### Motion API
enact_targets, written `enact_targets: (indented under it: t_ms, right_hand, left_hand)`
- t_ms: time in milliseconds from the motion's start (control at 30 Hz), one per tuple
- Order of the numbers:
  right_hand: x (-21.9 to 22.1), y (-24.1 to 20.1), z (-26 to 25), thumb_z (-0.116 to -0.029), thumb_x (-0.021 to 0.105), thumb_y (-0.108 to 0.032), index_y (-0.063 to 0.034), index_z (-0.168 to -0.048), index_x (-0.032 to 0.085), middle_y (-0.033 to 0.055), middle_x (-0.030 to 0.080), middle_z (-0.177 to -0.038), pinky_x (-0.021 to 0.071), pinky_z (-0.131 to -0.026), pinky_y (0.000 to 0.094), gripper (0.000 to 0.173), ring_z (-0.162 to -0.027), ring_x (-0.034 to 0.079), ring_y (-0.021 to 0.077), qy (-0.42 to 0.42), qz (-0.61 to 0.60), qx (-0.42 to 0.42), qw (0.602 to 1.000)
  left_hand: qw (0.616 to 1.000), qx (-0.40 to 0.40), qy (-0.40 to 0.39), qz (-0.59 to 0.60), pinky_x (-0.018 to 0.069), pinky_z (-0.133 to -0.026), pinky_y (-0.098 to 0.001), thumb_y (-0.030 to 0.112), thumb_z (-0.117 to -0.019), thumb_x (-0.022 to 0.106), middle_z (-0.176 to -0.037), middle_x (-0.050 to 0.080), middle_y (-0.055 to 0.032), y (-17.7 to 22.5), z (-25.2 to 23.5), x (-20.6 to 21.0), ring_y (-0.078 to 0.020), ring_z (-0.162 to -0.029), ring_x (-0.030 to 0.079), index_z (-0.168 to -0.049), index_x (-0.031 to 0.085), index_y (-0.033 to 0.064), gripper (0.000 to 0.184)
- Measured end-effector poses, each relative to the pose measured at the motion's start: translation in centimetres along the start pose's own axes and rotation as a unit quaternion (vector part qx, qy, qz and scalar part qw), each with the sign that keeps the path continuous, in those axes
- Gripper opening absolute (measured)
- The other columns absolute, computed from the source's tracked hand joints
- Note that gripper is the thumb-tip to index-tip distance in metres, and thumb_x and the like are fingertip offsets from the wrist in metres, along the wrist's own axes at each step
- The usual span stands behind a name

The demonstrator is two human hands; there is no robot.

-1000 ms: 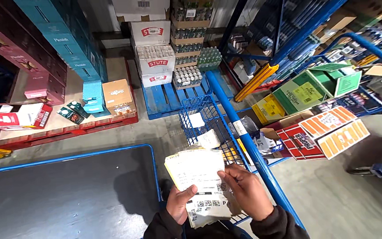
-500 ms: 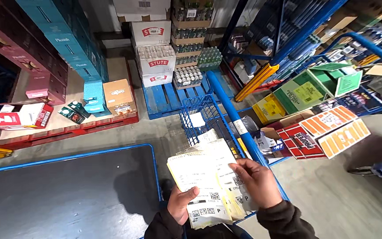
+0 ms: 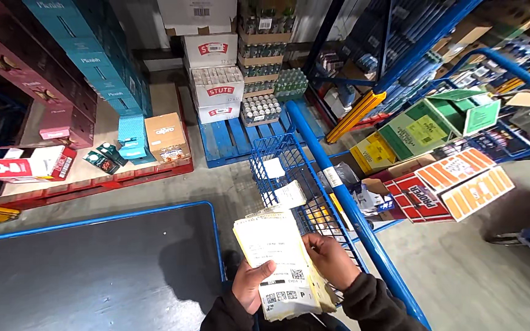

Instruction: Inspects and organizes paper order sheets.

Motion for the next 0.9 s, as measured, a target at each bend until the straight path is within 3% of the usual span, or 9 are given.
enact_targets:
  t_ms: [100, 200, 267, 333, 433, 533, 667, 767, 900]
  right_hand:
    - [-0.2, -0.5, 0.0, -0.0987, 0.054, -0.024, -0.0105, -0.094, 0.073, -0.0027, 0.065, -0.075, 0.0514, -0.065, 0.0322, 0.023, -0.067, 0.061, 0.0072, -0.049, 0.001, 0.001, 0.999]
    - [-1.8, -1.9, 0.9, -0.1023, 0.056, -0.031, -0.0103, -0.107, 0.073, -0.0021, 0.072, -0.084, 0.0584, -0.062, 0.0296, 0.027, -0.068, 0.067, 0.0079, 0.072, -0.028, -0.074, 0.994]
    - [-2.4, -3.4, 2.0, -0.1006, 0.060, -0.035, -0.0092, -0.103, 0.071, -0.0021, 0.070, -0.084, 0.0580, -0.058, 0.0257, 0.028, -0.067, 0.066, 0.0066, 0.157, -0.027, -0.161, 0.974]
    - [-1.8, -4.5, 2.9, -0.0926, 0.070, -0.045, -0.0099, -0.095, 0.070, 0.0000, 0.068, -0.087, 0.0557, -0.059, 0.0246, 0.035, -0.070, 0.063, 0.0065, 0.178, 0.026, -0.202, 0.963]
    - [-0.9, -4.8, 2.9, -0.0831, 0.078, -0.044, -0.0092, -0.086, 0.072, 0.0042, 0.065, -0.087, 0.0545, -0.061, 0.0265, 0.036, -0.070, 0.062, 0.0101, 0.196, 0.098, -0.166, 0.961]
    - [-1.1, -4.9, 2.7, -0.0892, 0.070, -0.037, -0.0109, -0.080, 0.072, 0.0004, 0.066, -0.083, 0.0537, -0.062, 0.0240, 0.028, -0.069, 0.062, 0.0063, 0.196, 0.098, -0.150, 0.964]
    - [-2.0, -5.0, 2.7, -0.0977, 0.060, -0.036, -0.0125, -0.070, 0.069, -0.0020, 0.067, -0.080, 0.0523, -0.066, 0.0239, 0.037, -0.075, 0.063, 0.0045, 0.193, 0.089, -0.156, 0.965]
    - [-3.3, -4.9, 3.0, -0.1008, 0.056, -0.035, -0.0127, -0.076, 0.072, -0.0039, 0.071, -0.082, 0.0549, -0.068, 0.0231, 0.037, -0.077, 0.066, 0.0025, 0.209, 0.062, -0.160, 0.963]
    - [-8.3, -3.9, 3.8, -0.0966, 0.063, -0.030, -0.0138, -0.084, 0.072, -0.0079, 0.065, -0.064, 0.0510, -0.050, 0.0224, 0.022, -0.055, 0.060, 0.0003, 0.281, -0.001, -0.113, 0.953]
  left_hand:
    - [1.000, 0.001, 0.027, -0.016, 0.0630, -0.085, -0.0459, 0.000, -0.0801, 0.077, -0.101, 0.075, -0.0174, 0.0, 0.1, -0.2, -0.0269, -0.092, 0.076, -0.126, 0.051, -0.0034, 0.053]
    - [0.999, 0.004, 0.032, -0.011, 0.0631, -0.085, -0.0470, 0.000, -0.0809, 0.077, -0.102, 0.075, -0.0186, -0.1, 0.0, 0.0, -0.0283, -0.092, 0.076, -0.127, 0.050, -0.0033, 0.054]
    - [0.999, 0.005, 0.033, -0.008, 0.0629, -0.085, -0.0476, 0.000, -0.0819, 0.077, -0.103, 0.075, -0.0193, -0.1, 0.0, 0.1, -0.0288, -0.092, 0.076, -0.128, 0.049, -0.0036, 0.054]
    - [0.999, 0.006, 0.039, -0.015, 0.0629, -0.086, -0.0473, -0.001, -0.0831, 0.075, -0.104, 0.074, -0.0192, -0.1, 0.0, 0.0, -0.0286, -0.093, 0.075, -0.129, 0.049, -0.0044, 0.053]
    - [0.998, 0.004, 0.054, -0.033, 0.0630, -0.085, -0.0454, -0.002, -0.0829, 0.073, -0.104, 0.074, -0.0179, -0.3, -0.1, 0.0, -0.0271, -0.093, 0.075, -0.129, 0.048, -0.0047, 0.053]
    - [0.997, -0.002, 0.069, -0.030, 0.0635, -0.084, -0.0452, -0.002, -0.0817, 0.074, -0.102, 0.074, -0.0181, -0.3, 0.0, -0.3, -0.0271, -0.091, 0.076, -0.128, 0.048, -0.0042, 0.053]
    - [0.997, -0.003, 0.071, -0.015, 0.0635, -0.083, -0.0459, -0.001, -0.0826, 0.074, -0.101, 0.075, -0.0185, -0.4, -0.1, -0.4, -0.0277, -0.090, 0.076, -0.128, 0.049, -0.0040, 0.051]
    - [0.998, 0.003, 0.068, -0.006, 0.0636, -0.083, -0.0458, 0.000, -0.0828, 0.075, -0.102, 0.074, -0.0186, 0.0, -0.2, -0.2, -0.0277, -0.090, 0.076, -0.129, 0.048, -0.0035, 0.053]
    - [0.998, 0.011, 0.059, 0.005, 0.0634, -0.084, -0.0473, 0.000, -0.0826, 0.075, -0.102, 0.075, -0.0191, 0.3, -0.2, -0.4, -0.0289, -0.091, 0.076, -0.128, 0.049, -0.0026, 0.052]
Point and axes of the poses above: each hand's wrist, its own z-axis away from the middle knuckle, its own x-axis out of the palm, y = z × x, the point moved 8 cm from there along -z, towards the middle knuckle
